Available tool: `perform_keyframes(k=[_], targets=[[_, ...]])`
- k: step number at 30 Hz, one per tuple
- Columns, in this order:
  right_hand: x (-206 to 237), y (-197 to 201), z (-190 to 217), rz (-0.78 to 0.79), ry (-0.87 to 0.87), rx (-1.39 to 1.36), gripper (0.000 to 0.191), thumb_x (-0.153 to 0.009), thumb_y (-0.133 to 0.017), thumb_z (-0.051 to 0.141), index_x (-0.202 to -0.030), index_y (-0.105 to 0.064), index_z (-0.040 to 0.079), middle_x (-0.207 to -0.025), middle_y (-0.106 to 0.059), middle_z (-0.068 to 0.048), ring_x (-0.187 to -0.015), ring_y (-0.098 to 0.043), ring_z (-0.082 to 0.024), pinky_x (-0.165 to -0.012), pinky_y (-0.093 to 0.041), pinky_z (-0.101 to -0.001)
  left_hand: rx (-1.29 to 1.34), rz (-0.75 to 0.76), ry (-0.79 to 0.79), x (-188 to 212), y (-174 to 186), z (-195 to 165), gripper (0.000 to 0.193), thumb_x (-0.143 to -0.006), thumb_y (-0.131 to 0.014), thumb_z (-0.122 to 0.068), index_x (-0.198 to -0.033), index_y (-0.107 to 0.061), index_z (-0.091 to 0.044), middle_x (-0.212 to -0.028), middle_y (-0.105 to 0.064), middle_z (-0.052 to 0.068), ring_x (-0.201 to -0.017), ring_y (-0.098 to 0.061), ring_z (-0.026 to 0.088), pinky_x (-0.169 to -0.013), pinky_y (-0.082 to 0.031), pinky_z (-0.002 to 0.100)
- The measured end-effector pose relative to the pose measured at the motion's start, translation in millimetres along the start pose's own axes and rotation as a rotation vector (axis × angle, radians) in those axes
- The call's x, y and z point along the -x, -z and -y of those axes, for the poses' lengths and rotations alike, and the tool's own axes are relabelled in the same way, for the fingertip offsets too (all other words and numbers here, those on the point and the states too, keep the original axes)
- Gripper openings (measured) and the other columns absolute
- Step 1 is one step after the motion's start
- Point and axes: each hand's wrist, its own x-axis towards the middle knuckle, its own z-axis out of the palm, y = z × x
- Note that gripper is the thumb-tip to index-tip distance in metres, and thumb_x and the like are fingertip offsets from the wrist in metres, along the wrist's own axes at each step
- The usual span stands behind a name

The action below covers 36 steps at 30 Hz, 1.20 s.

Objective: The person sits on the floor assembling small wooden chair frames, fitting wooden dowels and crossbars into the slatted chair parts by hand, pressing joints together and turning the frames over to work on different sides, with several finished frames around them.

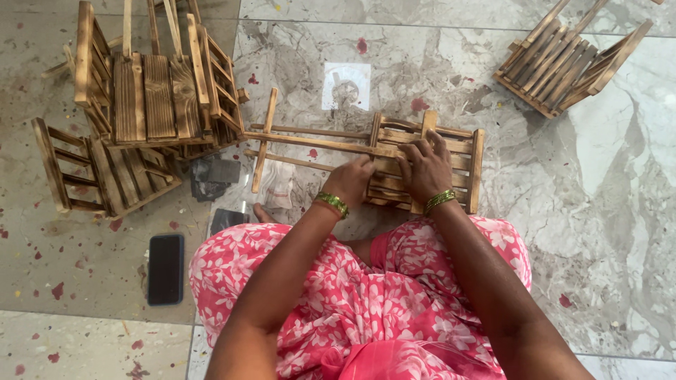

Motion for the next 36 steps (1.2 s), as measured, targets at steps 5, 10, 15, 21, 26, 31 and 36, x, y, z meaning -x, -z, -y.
perform_keyframes(k=[5, 10, 15, 21, 26, 31, 36], targets=[[-1.6, 0.9, 1.0, -0.006, -0.002, 0.007, 0.029, -0.1, -0.061, 0.034, -0.12, -0.072, 0.017, -0.125, -0.066, -0.007, -0.141, -0.038, -0.039, -0.11, -0.037, -0.0552, -0.058, 0.15, -0.039, 3.1, 7.0, 0.2, 0.031, -0.081, -0.061, 0.003, -0.11, -0.068, -0.007, -0.115, -0.064, 0.013, -0.101, -0.07, 0.033, -0.083, -0.059, 0.044], [-1.3, 0.2, -0.6, 0.007, -0.012, 0.013, 0.029, -0.1, -0.061, 0.034, -0.12, -0.072, 0.017, -0.125, -0.066, -0.007, -0.141, -0.038, -0.039, -0.11, -0.037, -0.0553, -0.063, -0.074, -0.022, -22.1, 1.4, 5.7, 0.02, -0.088, -0.061, 0.0, -0.107, -0.066, -0.005, -0.114, -0.064, 0.013, -0.099, -0.071, 0.035, -0.082, -0.059, 0.045], [-0.7, -0.3, -1.6, -0.003, -0.004, 0.008, 0.028, -0.099, -0.061, 0.033, -0.12, -0.072, 0.017, -0.126, -0.066, -0.007, -0.142, -0.038, -0.039, -0.111, -0.037, -0.0557, 0.023, -0.086, 0.015, -4.4, 3.5, -2.1, 0.024, -0.083, -0.058, 0.002, -0.104, -0.066, -0.005, -0.126, -0.063, 0.014, -0.095, -0.07, 0.038, -0.079, -0.058, 0.047], [-1.4, -0.5, -0.4, 0.001, 0.006, 0.019, 0.029, -0.1, -0.061, 0.033, -0.121, -0.072, 0.017, -0.126, -0.066, -0.008, -0.142, -0.038, -0.039, -0.111, -0.037, -0.0557, 0.027, 0.035, 0.035, 20.5, 7.1, -8.0, 0.03, -0.083, -0.059, 0.002, -0.11, -0.067, -0.007, -0.116, -0.064, 0.013, -0.101, -0.068, 0.037, -0.082, -0.057, 0.048], [-1.0, -0.4, -0.7, -0.001, -0.004, 0.021, 0.028, -0.1, -0.061, 0.034, -0.12, -0.072, 0.017, -0.126, -0.066, -0.007, -0.142, -0.038, -0.039, -0.11, -0.037, -0.0548, -0.074, -0.204, -0.053, -18.6, 1.8, 5.1, 0.026, -0.085, -0.06, 0.0, -0.11, -0.065, -0.005, -0.113, -0.064, 0.013, -0.103, -0.07, 0.035, -0.086, -0.058, 0.045], [-0.6, -1.1, -1.8, -0.002, -0.009, 0.007, 0.028, -0.099, -0.061, 0.033, -0.12, -0.072, 0.018, -0.126, -0.066, -0.007, -0.141, -0.038, -0.038, -0.112, -0.037, -0.0552, 0.017, -0.062, 0.055, -6.1, 1.6, -1.3, 0.026, -0.088, -0.058, 0.002, -0.11, -0.068, -0.008, -0.112, -0.065, 0.013, -0.099, -0.069, 0.036, -0.081, -0.058, 0.046], [-2.1, -2.5, -2.6, 0.006, -0.003, 0.049, 0.029, -0.098, -0.061, 0.033, -0.12, -0.072, 0.018, -0.126, -0.066, -0.007, -0.141, -0.038, -0.038, -0.112, -0.036, -0.0561, 0.052, 0.002, 0.022, 16.0, 3.8, -7.8, 0.031, -0.081, -0.06, 0.001, -0.109, -0.068, -0.009, -0.115, -0.065, 0.012, -0.097, -0.069, 0.036, -0.079, -0.057, 0.047]])
